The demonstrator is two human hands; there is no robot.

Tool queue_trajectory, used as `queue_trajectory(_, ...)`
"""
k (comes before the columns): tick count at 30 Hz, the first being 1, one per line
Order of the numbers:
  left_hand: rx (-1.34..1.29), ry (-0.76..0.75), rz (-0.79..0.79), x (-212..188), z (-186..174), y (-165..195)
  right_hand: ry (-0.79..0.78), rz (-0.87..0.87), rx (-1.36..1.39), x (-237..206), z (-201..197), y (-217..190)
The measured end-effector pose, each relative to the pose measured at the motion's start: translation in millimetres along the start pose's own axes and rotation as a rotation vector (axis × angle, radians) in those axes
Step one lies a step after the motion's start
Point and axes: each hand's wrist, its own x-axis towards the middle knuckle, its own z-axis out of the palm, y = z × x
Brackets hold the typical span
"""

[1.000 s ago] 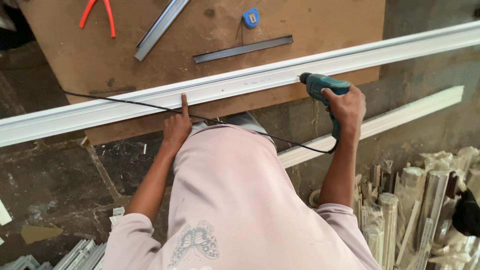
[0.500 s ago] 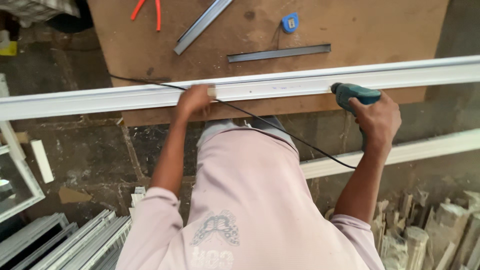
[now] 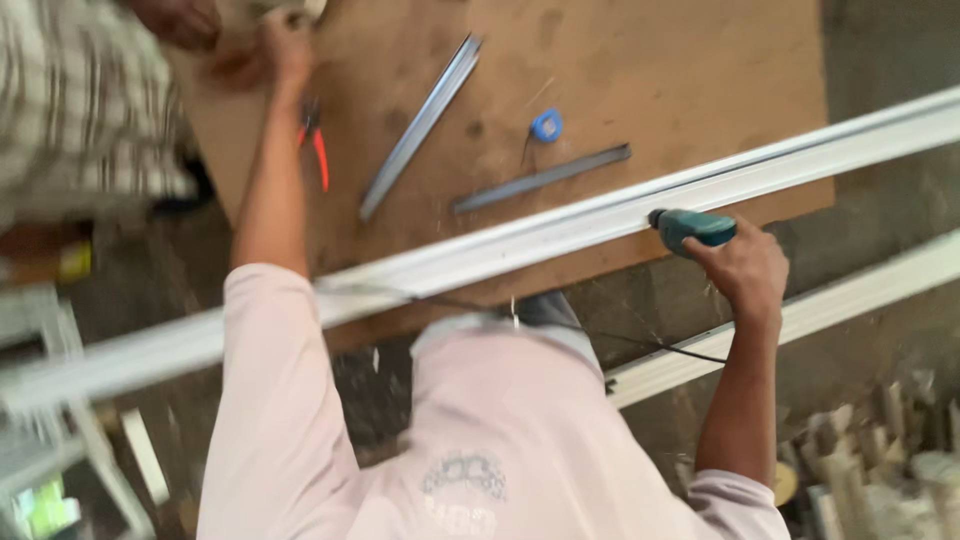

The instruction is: The person cuts a grey metal profile strip with pliers, then measures a long white window frame profile with a tape measure and marks it. The person then uses a power drill to drive screws along the white profile on the workbench, holding the strip steady with the other hand.

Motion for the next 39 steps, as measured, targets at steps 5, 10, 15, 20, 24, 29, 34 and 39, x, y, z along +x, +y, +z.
queue_trajectory(5, 0.108, -0.434, 0.102, 96, 29, -1, 0.038, 0.117, -0.075, 4, 4, -23)
queue_trajectory(10, 0.283, -0.636, -0.239, 132, 63, -3, 0.004, 0.139, -0.086, -2, 2, -46)
queue_trajectory(15, 0.496, -0.64, -0.265, 125, 64, -28, 0.006, 0.177, -0.028, 0, -3, -38)
queue_trajectory(20, 0.574, -0.577, -0.275, 104, 70, -53, 0.006, 0.213, 0.027, 14, -5, -12)
queue_trajectory(24, 0.393, -0.329, -0.233, 93, 65, -61, 0.013, 0.217, 0.073, 13, -6, 0)
queue_trajectory(29, 0.397, -0.275, -0.076, 72, 58, -52, 0.049, 0.198, 0.083, 0, 3, 1)
queue_trajectory(34, 0.105, -0.132, 0.124, 70, 61, -42, 0.034, 0.24, 0.102, -9, 15, 9)
queue_trajectory(39, -0.92, 0.15, -0.731, 63, 56, -36, 0.115, 0.229, 0.176, -25, 28, 24)
